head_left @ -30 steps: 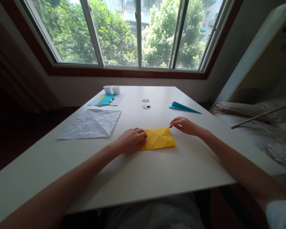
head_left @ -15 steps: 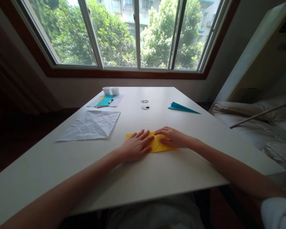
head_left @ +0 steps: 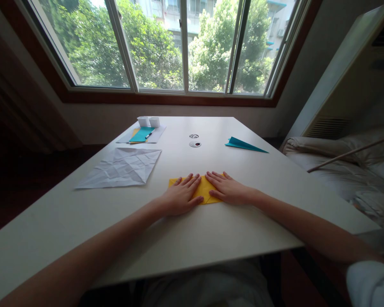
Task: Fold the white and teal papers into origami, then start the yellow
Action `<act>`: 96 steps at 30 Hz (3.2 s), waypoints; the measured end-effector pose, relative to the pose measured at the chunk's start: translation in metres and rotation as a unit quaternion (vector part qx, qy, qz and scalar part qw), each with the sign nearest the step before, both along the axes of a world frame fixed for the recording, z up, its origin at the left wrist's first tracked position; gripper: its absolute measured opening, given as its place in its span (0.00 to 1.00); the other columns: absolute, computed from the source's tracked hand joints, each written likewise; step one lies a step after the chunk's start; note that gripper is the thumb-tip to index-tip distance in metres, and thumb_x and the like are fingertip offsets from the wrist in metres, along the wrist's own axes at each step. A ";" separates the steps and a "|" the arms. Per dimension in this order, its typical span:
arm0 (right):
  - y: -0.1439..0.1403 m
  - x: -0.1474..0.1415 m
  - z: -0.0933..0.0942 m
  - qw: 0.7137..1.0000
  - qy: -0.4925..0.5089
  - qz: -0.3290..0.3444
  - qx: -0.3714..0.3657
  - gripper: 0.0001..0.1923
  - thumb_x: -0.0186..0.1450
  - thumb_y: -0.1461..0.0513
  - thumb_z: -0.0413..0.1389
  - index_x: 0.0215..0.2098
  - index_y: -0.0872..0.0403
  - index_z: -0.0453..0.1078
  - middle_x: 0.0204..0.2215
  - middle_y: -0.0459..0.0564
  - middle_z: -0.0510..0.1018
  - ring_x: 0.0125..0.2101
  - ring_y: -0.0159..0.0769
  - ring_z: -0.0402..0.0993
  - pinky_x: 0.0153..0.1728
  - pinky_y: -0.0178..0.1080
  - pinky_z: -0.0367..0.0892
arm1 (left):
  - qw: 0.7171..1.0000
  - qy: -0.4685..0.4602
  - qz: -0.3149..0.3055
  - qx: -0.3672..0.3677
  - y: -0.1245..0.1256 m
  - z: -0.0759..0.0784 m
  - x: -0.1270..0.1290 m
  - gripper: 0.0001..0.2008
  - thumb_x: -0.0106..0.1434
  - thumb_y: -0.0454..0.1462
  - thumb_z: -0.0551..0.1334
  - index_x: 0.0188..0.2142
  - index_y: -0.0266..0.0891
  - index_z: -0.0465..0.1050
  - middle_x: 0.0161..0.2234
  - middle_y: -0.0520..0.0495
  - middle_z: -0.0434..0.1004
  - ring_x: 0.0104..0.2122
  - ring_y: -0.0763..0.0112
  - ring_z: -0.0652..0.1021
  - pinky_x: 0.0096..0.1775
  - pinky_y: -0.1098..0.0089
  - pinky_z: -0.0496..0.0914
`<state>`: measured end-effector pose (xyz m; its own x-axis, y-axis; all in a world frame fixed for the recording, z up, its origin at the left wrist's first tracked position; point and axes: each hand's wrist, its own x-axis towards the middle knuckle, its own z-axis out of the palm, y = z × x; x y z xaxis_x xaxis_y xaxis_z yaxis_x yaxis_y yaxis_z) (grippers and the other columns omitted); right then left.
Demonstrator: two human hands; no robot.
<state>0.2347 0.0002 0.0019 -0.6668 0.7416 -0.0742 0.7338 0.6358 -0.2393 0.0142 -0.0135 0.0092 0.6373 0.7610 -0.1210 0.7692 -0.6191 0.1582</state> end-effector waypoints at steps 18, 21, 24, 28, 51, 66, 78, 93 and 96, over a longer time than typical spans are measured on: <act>0.013 0.039 0.018 0.987 -0.080 -0.032 -0.135 0.46 0.58 0.38 0.39 0.64 0.50 0.26 0.64 0.50 0.30 0.62 0.49 0.25 0.58 0.57 0.27 | 0.973 0.163 0.046 -0.158 0.018 0.042 -0.058 0.53 0.50 0.60 0.54 0.63 0.38 0.27 0.63 0.38 0.27 0.62 0.52 0.39 0.55 0.43 0.34; 0.015 0.044 0.019 0.988 -0.074 -0.029 -0.131 0.48 0.56 0.37 0.43 0.64 0.49 0.28 0.64 0.51 0.31 0.62 0.51 0.24 0.58 0.57 0.28 | 0.972 0.168 0.043 -0.160 0.022 0.044 -0.065 0.53 0.49 0.60 0.56 0.63 0.39 0.28 0.63 0.39 0.27 0.62 0.53 0.38 0.56 0.46 0.35; 0.017 0.050 0.022 0.992 -0.058 -0.010 -0.115 0.55 0.51 0.37 0.50 0.64 0.52 0.31 0.64 0.55 0.32 0.62 0.52 0.26 0.59 0.53 0.32 | 0.977 0.154 0.033 -0.146 0.025 0.042 -0.068 0.52 0.50 0.59 0.56 0.63 0.40 0.30 0.63 0.38 0.27 0.62 0.52 0.38 0.55 0.43 0.34; 0.016 0.057 0.029 0.994 -0.035 0.001 -0.099 0.60 0.43 0.39 0.59 0.64 0.50 0.36 0.64 0.54 0.34 0.62 0.54 0.29 0.59 0.53 0.38 | 0.983 0.131 0.049 -0.116 0.027 0.039 -0.071 0.51 0.49 0.59 0.57 0.63 0.41 0.35 0.63 0.37 0.26 0.61 0.48 0.36 0.53 0.39 0.34; 0.016 0.051 0.048 0.985 0.145 0.092 -0.023 0.23 0.61 0.52 0.51 0.52 0.50 0.64 0.48 0.51 0.71 0.44 0.38 0.69 0.46 0.43 0.65 | 0.981 0.105 0.075 -0.146 0.037 0.038 -0.083 0.53 0.45 0.61 0.59 0.63 0.44 0.36 0.63 0.36 0.30 0.61 0.46 0.39 0.55 0.43 0.42; 0.015 0.039 0.034 0.973 0.158 0.106 0.131 0.14 0.64 0.58 0.47 0.41 0.50 0.72 0.39 0.52 0.76 0.41 0.39 0.71 0.44 0.45 0.65 | 0.990 0.050 0.059 -0.115 0.043 0.039 -0.089 0.41 0.53 0.61 0.51 0.61 0.45 0.49 0.63 0.41 0.46 0.60 0.52 0.51 0.57 0.55 0.48; 0.021 0.031 0.021 0.885 0.436 -0.161 0.008 0.22 0.59 0.50 0.52 0.48 0.54 0.62 0.30 0.50 0.77 0.32 0.39 0.75 0.31 0.41 0.72 | 0.963 -0.154 0.165 0.146 0.056 0.041 -0.088 0.22 0.62 0.51 0.47 0.42 0.39 0.68 0.40 0.45 0.75 0.36 0.64 0.75 0.38 0.67 0.67; 0.038 0.056 0.003 0.978 0.013 -0.078 0.191 0.24 0.59 0.53 0.52 0.54 0.44 0.62 0.61 0.50 0.53 0.58 0.53 0.49 0.54 0.57 0.48 | 0.985 -0.035 -0.140 0.093 0.010 0.023 -0.026 0.12 0.64 0.40 0.50 0.42 0.43 0.69 0.43 0.46 0.72 0.42 0.67 0.72 0.46 0.68 0.61; 0.034 0.052 0.005 0.987 0.020 0.017 0.156 0.20 0.62 0.52 0.49 0.50 0.49 0.67 0.54 0.51 0.66 0.56 0.48 0.55 0.55 0.51 0.51 | 0.988 -0.027 -0.108 0.108 0.019 0.022 -0.034 0.11 0.65 0.40 0.50 0.39 0.42 0.69 0.40 0.47 0.73 0.40 0.67 0.73 0.45 0.68 0.62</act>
<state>0.2871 0.0344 0.0069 -0.6900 0.7008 0.1811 0.7041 0.7079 -0.0570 -0.0199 0.0056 0.0312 0.7882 0.6117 0.0673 0.6103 -0.7911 0.0414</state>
